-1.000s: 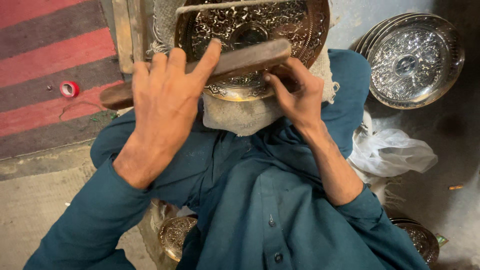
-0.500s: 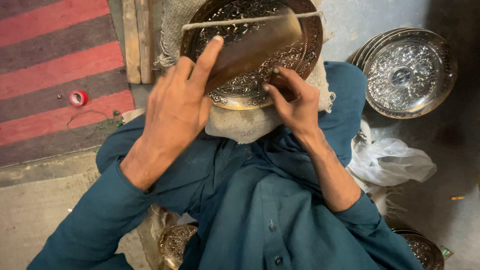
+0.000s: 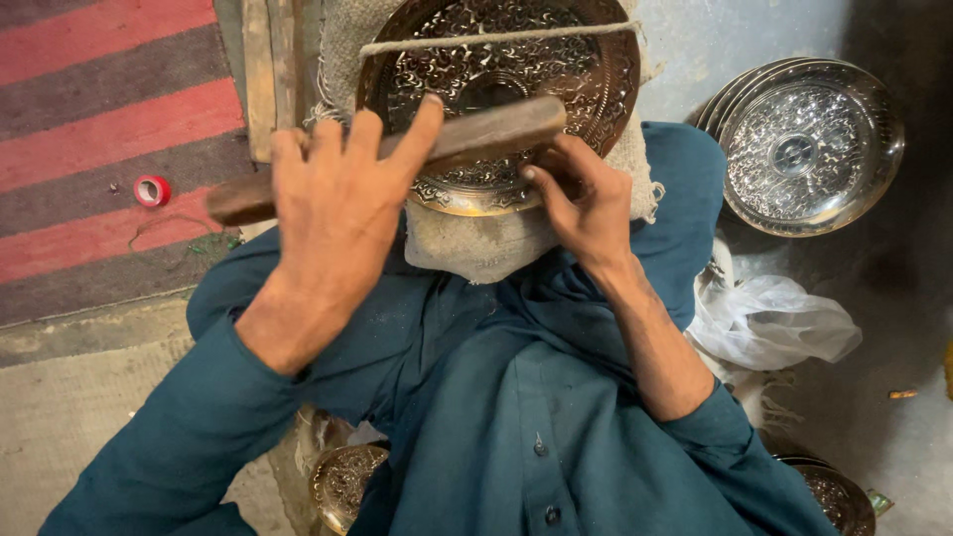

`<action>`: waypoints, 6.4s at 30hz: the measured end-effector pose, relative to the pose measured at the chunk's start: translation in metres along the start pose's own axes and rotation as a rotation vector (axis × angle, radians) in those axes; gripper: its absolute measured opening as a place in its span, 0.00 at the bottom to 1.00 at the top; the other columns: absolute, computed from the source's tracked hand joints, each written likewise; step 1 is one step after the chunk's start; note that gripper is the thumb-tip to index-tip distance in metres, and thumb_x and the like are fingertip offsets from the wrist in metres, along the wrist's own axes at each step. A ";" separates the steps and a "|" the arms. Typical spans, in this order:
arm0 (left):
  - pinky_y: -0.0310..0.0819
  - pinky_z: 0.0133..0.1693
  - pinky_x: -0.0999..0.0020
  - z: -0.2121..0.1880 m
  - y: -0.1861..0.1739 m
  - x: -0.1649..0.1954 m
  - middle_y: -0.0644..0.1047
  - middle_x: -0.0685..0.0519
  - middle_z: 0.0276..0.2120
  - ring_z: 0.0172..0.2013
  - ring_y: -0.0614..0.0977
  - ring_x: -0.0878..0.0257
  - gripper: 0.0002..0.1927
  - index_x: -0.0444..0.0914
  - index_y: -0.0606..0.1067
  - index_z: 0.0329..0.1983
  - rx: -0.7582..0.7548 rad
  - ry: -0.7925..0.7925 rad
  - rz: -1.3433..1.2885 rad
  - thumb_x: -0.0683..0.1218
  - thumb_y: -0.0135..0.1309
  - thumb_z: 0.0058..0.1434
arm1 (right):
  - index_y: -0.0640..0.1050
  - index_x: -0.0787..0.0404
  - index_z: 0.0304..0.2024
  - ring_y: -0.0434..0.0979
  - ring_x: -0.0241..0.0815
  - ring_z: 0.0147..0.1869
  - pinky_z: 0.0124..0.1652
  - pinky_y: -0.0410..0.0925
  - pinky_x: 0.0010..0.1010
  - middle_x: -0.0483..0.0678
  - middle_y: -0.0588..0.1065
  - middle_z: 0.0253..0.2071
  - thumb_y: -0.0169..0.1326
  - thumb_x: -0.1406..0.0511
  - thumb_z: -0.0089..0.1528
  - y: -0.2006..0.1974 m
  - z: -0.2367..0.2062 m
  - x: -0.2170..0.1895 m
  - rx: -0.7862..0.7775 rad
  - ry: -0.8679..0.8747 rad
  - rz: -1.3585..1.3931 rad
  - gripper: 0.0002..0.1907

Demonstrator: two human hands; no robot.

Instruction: The person sits on the floor with an ornate brass tray resting on a cloth pad on their lap. They hold a wooden mallet and repeatedly tap and press along the tray's embossed surface and rim, repositioning the tray with the other hand, and briefly adjust a string across the tray before resuming hammering.

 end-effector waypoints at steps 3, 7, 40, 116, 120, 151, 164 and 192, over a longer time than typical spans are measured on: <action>0.64 0.39 0.54 -0.002 0.002 -0.004 0.70 0.48 0.38 0.39 0.74 0.50 0.38 0.45 0.66 0.74 -0.015 -0.076 -0.425 0.36 0.52 0.58 | 0.76 0.69 0.56 0.84 0.36 0.47 0.47 0.76 0.25 0.50 0.82 0.43 0.61 0.77 0.66 0.001 0.000 0.001 0.005 -0.001 0.008 0.16; 0.64 0.41 0.55 -0.003 0.004 -0.004 0.69 0.51 0.39 0.39 0.74 0.53 0.36 0.50 0.65 0.76 -0.001 -0.016 -0.177 0.38 0.55 0.64 | 0.76 0.69 0.56 0.84 0.37 0.46 0.46 0.75 0.25 0.50 0.82 0.43 0.61 0.77 0.65 0.000 -0.001 0.001 0.006 -0.021 -0.025 0.16; 0.70 0.42 0.51 -0.008 0.007 -0.003 0.70 0.47 0.37 0.40 0.77 0.47 0.41 0.48 0.63 0.75 -0.045 -0.104 -0.487 0.35 0.57 0.58 | 0.75 0.67 0.59 0.84 0.36 0.47 0.45 0.76 0.26 0.51 0.83 0.43 0.62 0.75 0.66 -0.001 -0.010 0.004 0.096 -0.010 -0.070 0.18; 0.73 0.45 0.49 -0.016 0.000 -0.009 0.70 0.45 0.43 0.42 0.77 0.45 0.41 0.47 0.62 0.76 -0.070 -0.109 -0.605 0.36 0.60 0.60 | 0.73 0.67 0.63 0.83 0.36 0.54 0.51 0.76 0.26 0.52 0.82 0.54 0.59 0.77 0.70 -0.012 -0.004 0.005 0.026 0.004 0.003 0.20; 0.72 0.39 0.46 -0.019 0.010 -0.004 0.71 0.45 0.39 0.39 0.78 0.42 0.42 0.49 0.62 0.75 -0.179 -0.159 -0.679 0.39 0.61 0.57 | 0.73 0.67 0.62 0.84 0.35 0.51 0.48 0.76 0.25 0.52 0.83 0.48 0.62 0.76 0.69 -0.015 -0.001 0.003 0.003 -0.037 -0.129 0.19; 0.67 0.42 0.53 -0.011 0.021 0.009 0.71 0.49 0.40 0.41 0.76 0.50 0.40 0.49 0.62 0.76 0.036 -0.085 -0.320 0.37 0.57 0.60 | 0.77 0.65 0.56 0.83 0.34 0.50 0.48 0.75 0.25 0.50 0.83 0.45 0.63 0.75 0.66 -0.011 0.007 -0.005 0.025 -0.030 -0.088 0.17; 0.65 0.44 0.51 -0.011 0.025 0.005 0.70 0.48 0.41 0.42 0.76 0.50 0.40 0.48 0.63 0.77 0.034 -0.118 -0.440 0.36 0.57 0.60 | 0.76 0.67 0.58 0.83 0.34 0.46 0.44 0.74 0.24 0.51 0.83 0.42 0.63 0.75 0.65 -0.013 0.008 -0.007 0.006 -0.041 -0.092 0.18; 0.66 0.43 0.54 -0.004 -0.001 0.001 0.70 0.48 0.40 0.42 0.75 0.50 0.38 0.47 0.66 0.73 0.078 -0.097 -0.495 0.37 0.54 0.57 | 0.77 0.65 0.55 0.82 0.32 0.45 0.45 0.74 0.24 0.48 0.82 0.42 0.61 0.75 0.67 -0.012 0.004 -0.003 0.043 -0.050 -0.058 0.15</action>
Point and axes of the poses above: each hand's wrist, its own z-axis towards the middle knuckle, its own y-axis out of the palm, x = y × z, the point moved 2 cm from there along z, towards the middle knuckle
